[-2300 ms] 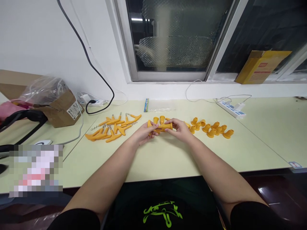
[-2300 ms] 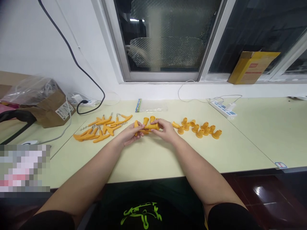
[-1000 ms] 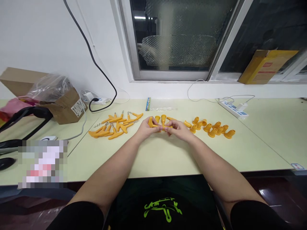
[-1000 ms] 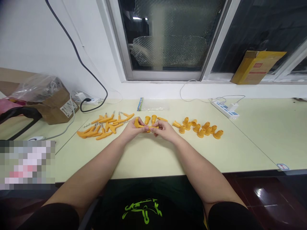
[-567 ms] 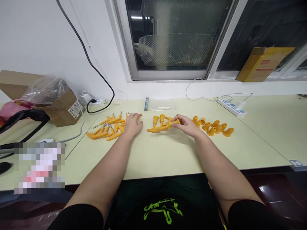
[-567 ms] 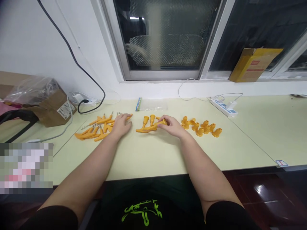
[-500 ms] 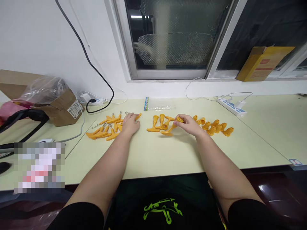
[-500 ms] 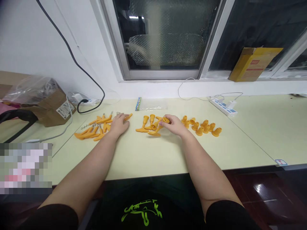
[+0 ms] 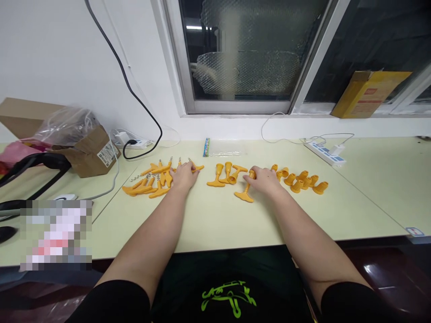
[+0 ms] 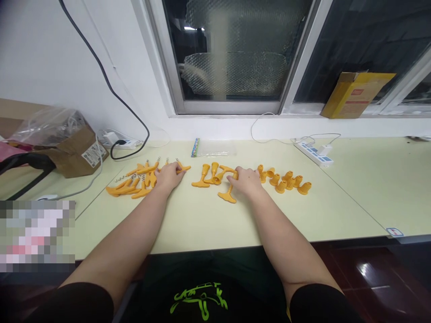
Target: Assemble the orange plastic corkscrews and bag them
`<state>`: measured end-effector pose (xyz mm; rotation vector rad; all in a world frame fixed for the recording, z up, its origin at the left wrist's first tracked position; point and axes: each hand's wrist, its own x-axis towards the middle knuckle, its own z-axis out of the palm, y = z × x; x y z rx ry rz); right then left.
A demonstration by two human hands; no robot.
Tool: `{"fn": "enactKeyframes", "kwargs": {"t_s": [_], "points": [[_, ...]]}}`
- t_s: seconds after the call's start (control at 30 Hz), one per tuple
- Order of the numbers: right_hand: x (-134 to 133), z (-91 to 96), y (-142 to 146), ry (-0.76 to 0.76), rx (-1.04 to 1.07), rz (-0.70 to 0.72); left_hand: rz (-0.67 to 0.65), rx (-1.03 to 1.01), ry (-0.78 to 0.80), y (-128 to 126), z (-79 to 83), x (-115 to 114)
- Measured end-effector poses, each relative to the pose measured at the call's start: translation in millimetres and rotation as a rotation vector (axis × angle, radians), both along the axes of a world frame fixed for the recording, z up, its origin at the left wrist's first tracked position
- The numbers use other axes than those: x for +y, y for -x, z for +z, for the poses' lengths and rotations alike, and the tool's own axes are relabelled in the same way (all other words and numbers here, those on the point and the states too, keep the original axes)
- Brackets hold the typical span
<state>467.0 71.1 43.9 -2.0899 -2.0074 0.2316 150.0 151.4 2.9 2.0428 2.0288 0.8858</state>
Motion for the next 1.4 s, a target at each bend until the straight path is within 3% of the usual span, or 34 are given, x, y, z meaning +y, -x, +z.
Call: {"fn": "enactKeyframes", "kwargs": {"t_s": [0.23,0.37,0.47,0.57,0.73,0.87,1.0,1.17,1.4], "points": [[3.6,3.8,-9.1,-0.044,0.034,-0.062,-0.037,-0.037,-0.085,-6.9,11.4,-9.7],[5.7,4.8,-16.2,-0.015,-0.035,-0.101,-0.023,-0.18,-0.178,-2.6,21.1,-16.7],[8.2,1.1,-17.6,0.026,-0.077,-0.094,0.01,-0.472,-0.25,1.7,27.8,-20.0],[11.2,-4.3,-16.5,0.075,-0.109,-0.082,0.063,-0.882,-0.204,1.3,31.9,-19.3],[13.5,-7.2,-19.7,-0.003,-0.112,-0.114,0.101,-1.563,0.149,-6.4,36.2,-14.3],[13.3,-3.2,-27.4,-0.01,-0.14,-0.204,0.044,-1.8,0.334,-9.8,39.5,-14.2],[13.3,-2.0,-30.3,0.078,-0.145,-0.217,-0.154,-1.852,0.36,-14.0,37.9,-19.8],[12.5,-2.5,-22.2,0.037,-0.117,-0.201,-0.357,-1.621,0.441,-23.1,30.6,-32.2],[22.1,-3.6,-11.9,-0.001,-0.163,-0.225,-0.461,-1.411,0.588,-34.8,35.7,-47.5]]}}
